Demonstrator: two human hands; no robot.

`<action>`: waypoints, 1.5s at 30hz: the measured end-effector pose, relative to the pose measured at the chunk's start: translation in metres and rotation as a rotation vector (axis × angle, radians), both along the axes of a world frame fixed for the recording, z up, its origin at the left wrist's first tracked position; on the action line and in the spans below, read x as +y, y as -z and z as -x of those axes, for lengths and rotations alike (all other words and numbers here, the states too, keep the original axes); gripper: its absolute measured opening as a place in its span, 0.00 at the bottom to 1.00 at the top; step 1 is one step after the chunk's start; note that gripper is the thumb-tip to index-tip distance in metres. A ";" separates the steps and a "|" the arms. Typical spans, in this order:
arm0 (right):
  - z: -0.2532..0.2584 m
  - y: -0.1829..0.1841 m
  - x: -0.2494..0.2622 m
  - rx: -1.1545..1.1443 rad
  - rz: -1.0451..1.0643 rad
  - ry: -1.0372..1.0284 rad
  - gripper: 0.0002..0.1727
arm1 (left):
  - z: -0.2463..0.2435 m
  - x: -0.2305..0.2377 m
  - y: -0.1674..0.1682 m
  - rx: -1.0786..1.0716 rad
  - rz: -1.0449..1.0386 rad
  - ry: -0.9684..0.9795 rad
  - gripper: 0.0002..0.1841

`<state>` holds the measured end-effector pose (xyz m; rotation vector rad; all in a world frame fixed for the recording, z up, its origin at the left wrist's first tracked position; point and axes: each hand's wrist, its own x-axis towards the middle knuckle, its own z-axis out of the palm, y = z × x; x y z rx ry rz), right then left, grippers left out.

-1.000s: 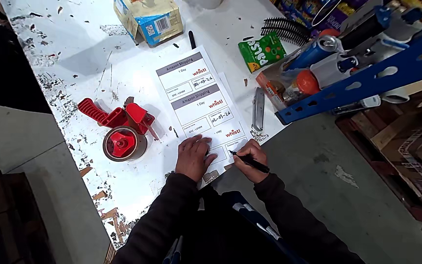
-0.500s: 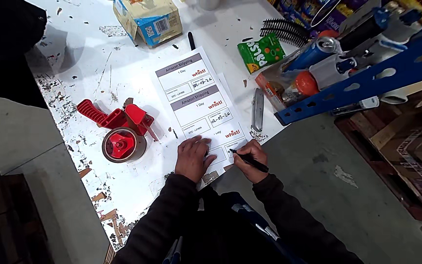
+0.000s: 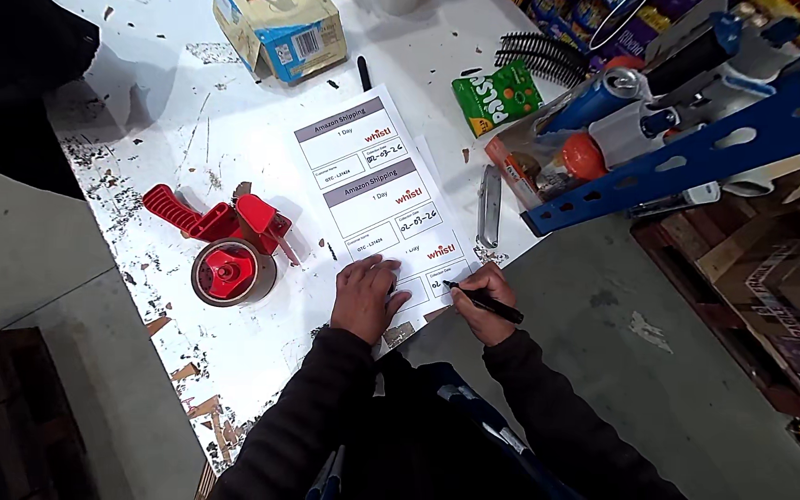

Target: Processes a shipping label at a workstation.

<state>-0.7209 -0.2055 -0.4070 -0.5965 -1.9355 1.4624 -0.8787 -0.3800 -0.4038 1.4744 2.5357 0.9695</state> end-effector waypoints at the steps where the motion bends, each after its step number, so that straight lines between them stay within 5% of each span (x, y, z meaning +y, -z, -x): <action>1: 0.000 0.000 0.000 -0.012 -0.022 -0.006 0.08 | 0.000 0.000 0.000 0.002 0.001 0.000 0.17; 45: -0.003 -0.001 0.009 -0.049 -0.110 0.029 0.07 | 0.000 -0.001 -0.004 -0.011 0.038 0.003 0.17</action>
